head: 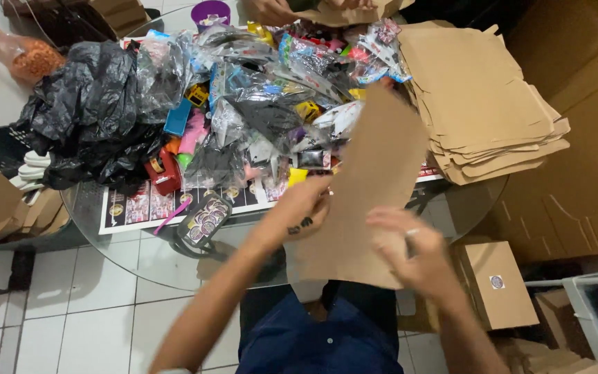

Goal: The person assembles a flat cardboard box by folding its sides and securing the flaps with adhesive stickers. They repeatedly pick up stickers, peel off the backing, and apply them to the box edges to hold the structure together.

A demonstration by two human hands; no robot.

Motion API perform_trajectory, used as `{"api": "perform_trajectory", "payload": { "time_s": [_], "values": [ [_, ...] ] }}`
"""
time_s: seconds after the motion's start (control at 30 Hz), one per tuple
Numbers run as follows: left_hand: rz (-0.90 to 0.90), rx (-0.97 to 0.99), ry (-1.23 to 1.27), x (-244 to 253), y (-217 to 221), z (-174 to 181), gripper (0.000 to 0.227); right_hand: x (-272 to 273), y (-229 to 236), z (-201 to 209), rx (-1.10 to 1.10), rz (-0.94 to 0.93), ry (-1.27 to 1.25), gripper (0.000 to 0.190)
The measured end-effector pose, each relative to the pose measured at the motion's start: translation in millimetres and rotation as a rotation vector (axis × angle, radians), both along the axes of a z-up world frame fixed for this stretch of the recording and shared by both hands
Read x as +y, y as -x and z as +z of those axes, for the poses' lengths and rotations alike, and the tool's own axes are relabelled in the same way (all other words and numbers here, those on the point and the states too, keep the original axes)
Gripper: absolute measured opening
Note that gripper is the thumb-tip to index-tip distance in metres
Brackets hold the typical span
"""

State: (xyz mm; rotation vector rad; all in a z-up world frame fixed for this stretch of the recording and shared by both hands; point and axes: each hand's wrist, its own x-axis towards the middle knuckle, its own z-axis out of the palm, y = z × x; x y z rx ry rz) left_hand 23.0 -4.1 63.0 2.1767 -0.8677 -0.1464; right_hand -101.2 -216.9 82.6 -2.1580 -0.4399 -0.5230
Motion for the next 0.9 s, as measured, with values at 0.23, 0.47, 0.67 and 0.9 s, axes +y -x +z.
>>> {"api": "perform_trajectory", "payload": {
  "time_s": [0.23, 0.47, 0.67, 0.9],
  "values": [
    [-0.241, -0.386, -0.294, 7, 9, 161, 0.024, -34, 31, 73, -0.615, -0.506, 0.394, 0.055],
    [-0.236, -0.682, -0.535, -56, -11, 132, 0.024, -40, 0, 64, -0.144, -0.316, 0.552, 0.046],
    [-0.129, -1.126, -0.108, -67, -26, 60, 0.024, -49, -25, 5, 0.42, -0.05, 0.06, 0.035],
    [0.046, -0.84, 0.038, -71, 1, -18, 0.055, -66, -28, -39, 0.554, 0.003, -0.086, 0.028]
  ]
}}
